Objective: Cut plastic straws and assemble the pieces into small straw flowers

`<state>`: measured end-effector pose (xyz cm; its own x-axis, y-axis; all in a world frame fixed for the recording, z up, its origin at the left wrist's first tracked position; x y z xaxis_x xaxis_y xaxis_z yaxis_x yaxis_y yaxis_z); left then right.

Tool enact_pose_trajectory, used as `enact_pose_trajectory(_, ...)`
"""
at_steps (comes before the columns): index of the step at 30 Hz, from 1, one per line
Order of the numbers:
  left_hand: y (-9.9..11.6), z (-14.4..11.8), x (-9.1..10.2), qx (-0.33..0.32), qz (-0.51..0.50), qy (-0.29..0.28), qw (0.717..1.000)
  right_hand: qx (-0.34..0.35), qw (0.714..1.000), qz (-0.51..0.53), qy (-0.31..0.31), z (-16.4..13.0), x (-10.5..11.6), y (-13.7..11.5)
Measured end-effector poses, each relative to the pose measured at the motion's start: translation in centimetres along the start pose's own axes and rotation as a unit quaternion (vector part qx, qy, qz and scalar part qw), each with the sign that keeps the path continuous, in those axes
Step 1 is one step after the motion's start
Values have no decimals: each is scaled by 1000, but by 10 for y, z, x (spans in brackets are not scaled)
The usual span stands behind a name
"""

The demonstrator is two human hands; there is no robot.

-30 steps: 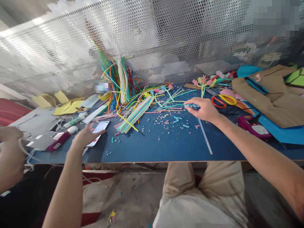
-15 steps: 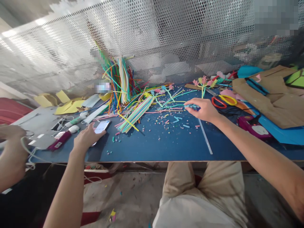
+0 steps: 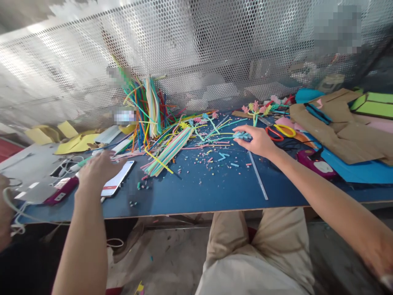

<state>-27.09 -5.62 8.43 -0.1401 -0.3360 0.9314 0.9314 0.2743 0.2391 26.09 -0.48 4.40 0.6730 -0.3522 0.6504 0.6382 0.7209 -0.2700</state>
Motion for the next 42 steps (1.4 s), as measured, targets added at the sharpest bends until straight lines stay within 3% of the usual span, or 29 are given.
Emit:
enact_pose_trajectory(3,108,-27,11,-168,-10,100,981,-6,1000,1,1,0,-3,-3)
enact_pose_trajectory(5,183,-50,3,-300,-51,109,946,-1,1000,7,6,0,-3,-7)
enact_pose_trajectory(7,241,-67,-12,-395,-92,106,908,5,1000,11,9,0,-2,-12)
enact_pose_trajectory(10,298,-78,-37,-499,-114,93,854,10,1000,13,17,0,0,-15)
enact_pose_trajectory(14,335,-76,-62,-586,-107,66,801,15,999,8,28,0,2,-16)
enact_pose_trajectory(19,335,-62,-68,-594,-140,72,789,16,999,-1,32,2,5,-9)
enact_pose_trajectory(24,302,-31,-71,-554,-167,64,813,19,999,-28,30,4,12,1)
enact_pose_trajectory(29,265,4,-69,-481,-181,75,854,10,997,-60,47,6,20,12)
enact_pose_trajectory(35,238,21,-61,-423,-177,95,884,-6,995,-71,66,5,23,20)
enact_pose_trajectory(39,211,35,-51,-301,-231,172,909,-27,994,-68,80,4,23,21)
enact_pose_trajectory(41,188,47,-46,-202,-326,229,895,-48,992,-72,93,3,24,21)
enact_pose_trajectory(42,178,52,-46,-161,-387,249,873,-56,991,-74,98,3,24,21)
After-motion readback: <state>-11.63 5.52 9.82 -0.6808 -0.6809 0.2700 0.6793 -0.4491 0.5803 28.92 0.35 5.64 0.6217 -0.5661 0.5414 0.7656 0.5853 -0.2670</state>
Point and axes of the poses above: each hand's wrist, its own z-axis towards the middle knuckle, its own x-axis out of the back of the hand, y = z × x, the point moved 6 cm from there along z, towards the middle knuckle, and after that the axes turned 12 degrees about -z, right-handed, at the moved point
